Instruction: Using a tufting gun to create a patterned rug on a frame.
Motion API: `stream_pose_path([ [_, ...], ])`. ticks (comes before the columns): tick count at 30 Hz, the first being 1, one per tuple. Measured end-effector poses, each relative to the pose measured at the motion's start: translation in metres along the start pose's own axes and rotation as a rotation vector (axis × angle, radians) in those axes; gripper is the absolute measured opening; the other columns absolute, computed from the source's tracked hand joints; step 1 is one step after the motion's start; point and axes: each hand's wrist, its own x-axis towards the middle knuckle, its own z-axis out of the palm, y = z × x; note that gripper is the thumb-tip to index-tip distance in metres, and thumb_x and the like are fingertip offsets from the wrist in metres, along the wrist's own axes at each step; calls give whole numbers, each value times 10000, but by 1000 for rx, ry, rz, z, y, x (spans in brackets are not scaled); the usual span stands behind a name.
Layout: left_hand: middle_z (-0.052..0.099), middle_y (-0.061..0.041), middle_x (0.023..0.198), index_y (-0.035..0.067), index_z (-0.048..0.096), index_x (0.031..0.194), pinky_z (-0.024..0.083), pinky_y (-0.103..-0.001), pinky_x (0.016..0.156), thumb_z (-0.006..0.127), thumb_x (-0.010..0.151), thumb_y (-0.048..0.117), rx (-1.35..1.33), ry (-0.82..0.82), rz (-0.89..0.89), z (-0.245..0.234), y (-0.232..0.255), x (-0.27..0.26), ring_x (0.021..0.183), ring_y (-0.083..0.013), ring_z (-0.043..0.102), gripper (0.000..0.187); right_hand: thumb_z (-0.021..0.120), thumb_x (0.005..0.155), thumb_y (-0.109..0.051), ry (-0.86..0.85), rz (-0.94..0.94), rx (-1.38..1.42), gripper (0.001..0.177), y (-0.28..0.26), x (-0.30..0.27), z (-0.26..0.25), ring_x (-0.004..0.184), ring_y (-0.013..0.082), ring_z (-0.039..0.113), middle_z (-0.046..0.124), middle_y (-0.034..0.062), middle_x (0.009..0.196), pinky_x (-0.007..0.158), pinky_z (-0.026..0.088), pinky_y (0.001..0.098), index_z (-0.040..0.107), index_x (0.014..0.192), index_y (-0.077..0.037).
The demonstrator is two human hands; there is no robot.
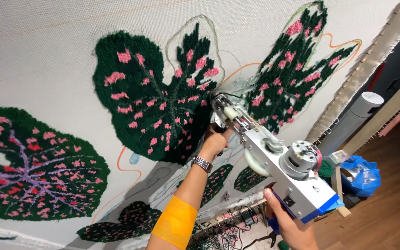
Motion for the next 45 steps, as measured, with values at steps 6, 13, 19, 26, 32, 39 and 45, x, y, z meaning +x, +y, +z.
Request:
stream_pose_path([
  [6, 622, 0, 631, 74, 657, 874, 443, -290, 464, 731, 894, 277, -72, -286, 19, -8, 49, -42, 493, -101, 559, 217, 740, 853, -151, -16, 42, -21, 204, -7, -5, -26, 518, 158, 576, 612, 76, 611, 482, 456, 300, 692, 960, 15],
  [13, 684, 13, 800, 64, 724, 961, 443, -262, 507, 693, 965, 270, -125, -472, 30, 8, 94, -91, 536, -75, 544, 208, 705, 853, -97, -43, 65, 229, 298, 17, -10, -91, 561, 196, 547, 576, 102, 665, 499, 444, 347, 626, 1104, 42],
  [19, 794, -5, 973, 27, 751, 1009, 488, -263, 532, 682, 957, 224, -140, -523, 34, 26, 103, -97, 568, -79, 570, 215, 690, 844, -99, -12, 116, 321, 445, 3, -21, -109, 589, 192, 494, 536, 108, 695, 515, 401, 352, 653, 1240, 101],
  [26, 780, -25, 970, 37, 767, 1063, 495, -261, 534, 684, 941, 212, -77, -507, 32, 24, 105, -108, 554, -94, 579, 229, 678, 855, -144, 8, 198, 292, 451, -2, -24, -108, 591, 196, 510, 543, 109, 693, 529, 419, 348, 661, 1249, 74],
  [32, 783, -35, 1027, 33, 721, 1066, 486, -253, 564, 682, 969, 246, -189, -486, -46, 21, 66, -106, 592, -79, 563, 237, 699, 862, -109, -99, 59, 257, 368, 13, -19, -103, 533, 199, 519, 558, 105, 646, 484, 437, 348, 670, 1175, 84],
  [39, 765, -24, 911, 34, 786, 1047, 480, -259, 574, 727, 929, 255, -82, -473, -92, 15, 58, -110, 600, -82, 592, 258, 720, 850, -106, -22, 146, 235, 254, 18, -16, -94, 497, 216, 532, 561, 110, 631, 448, 434, 366, 621, 1034, 39],
  [45, 756, -1, 845, 48, 801, 1041, 489, -259, 571, 741, 907, 282, -24, -456, -112, 12, 64, -113, 592, -77, 600, 277, 711, 853, -116, -42, 148, 234, 255, 16, -16, -92, 490, 215, 525, 557, 115, 610, 443, 422, 359, 640, 1033, 51],
])
